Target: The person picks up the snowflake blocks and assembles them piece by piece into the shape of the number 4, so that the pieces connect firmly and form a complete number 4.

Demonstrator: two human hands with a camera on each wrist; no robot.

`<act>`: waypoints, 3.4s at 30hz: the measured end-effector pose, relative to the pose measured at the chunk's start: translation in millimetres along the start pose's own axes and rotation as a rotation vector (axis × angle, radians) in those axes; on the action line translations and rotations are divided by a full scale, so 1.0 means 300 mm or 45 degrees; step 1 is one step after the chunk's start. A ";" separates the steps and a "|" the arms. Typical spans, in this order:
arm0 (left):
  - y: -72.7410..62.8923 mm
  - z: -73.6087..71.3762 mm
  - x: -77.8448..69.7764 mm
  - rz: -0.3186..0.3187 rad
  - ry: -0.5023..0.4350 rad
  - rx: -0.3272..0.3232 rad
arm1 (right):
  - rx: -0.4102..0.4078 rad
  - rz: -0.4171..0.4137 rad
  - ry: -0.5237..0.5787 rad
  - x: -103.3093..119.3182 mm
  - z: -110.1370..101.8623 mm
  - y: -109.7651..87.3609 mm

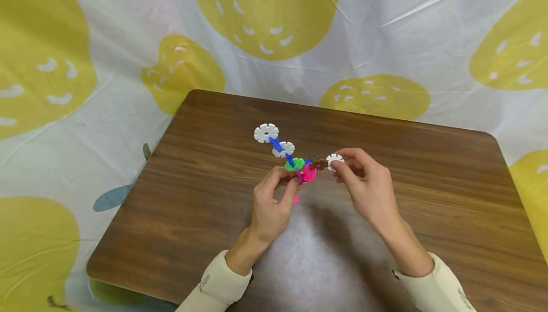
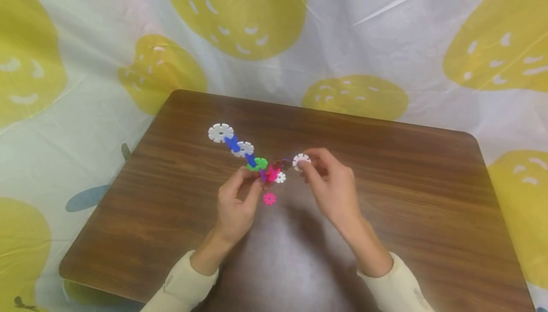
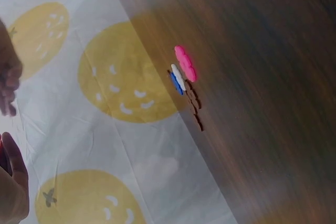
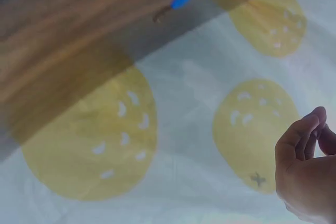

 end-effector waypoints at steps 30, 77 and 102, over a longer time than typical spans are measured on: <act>-0.018 0.042 -0.032 0.048 0.042 0.040 | -0.187 -0.410 -0.230 0.260 -0.090 -0.023; -0.013 0.115 0.048 -0.353 -0.490 0.140 | -0.280 -0.500 -0.291 0.262 -0.039 -0.028; -0.001 0.030 0.090 -0.473 -0.436 -0.145 | -0.216 -0.313 -0.226 0.133 -0.059 -0.013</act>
Point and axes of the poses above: each hand's wrist, its own y-axis towards the middle knuckle, its own z-axis out of the palm, x = y × z, the point moved 10 cm from there along y, towards the middle knuckle, and after that the axes turned 1 degree about -z, right-handed, at the moved point
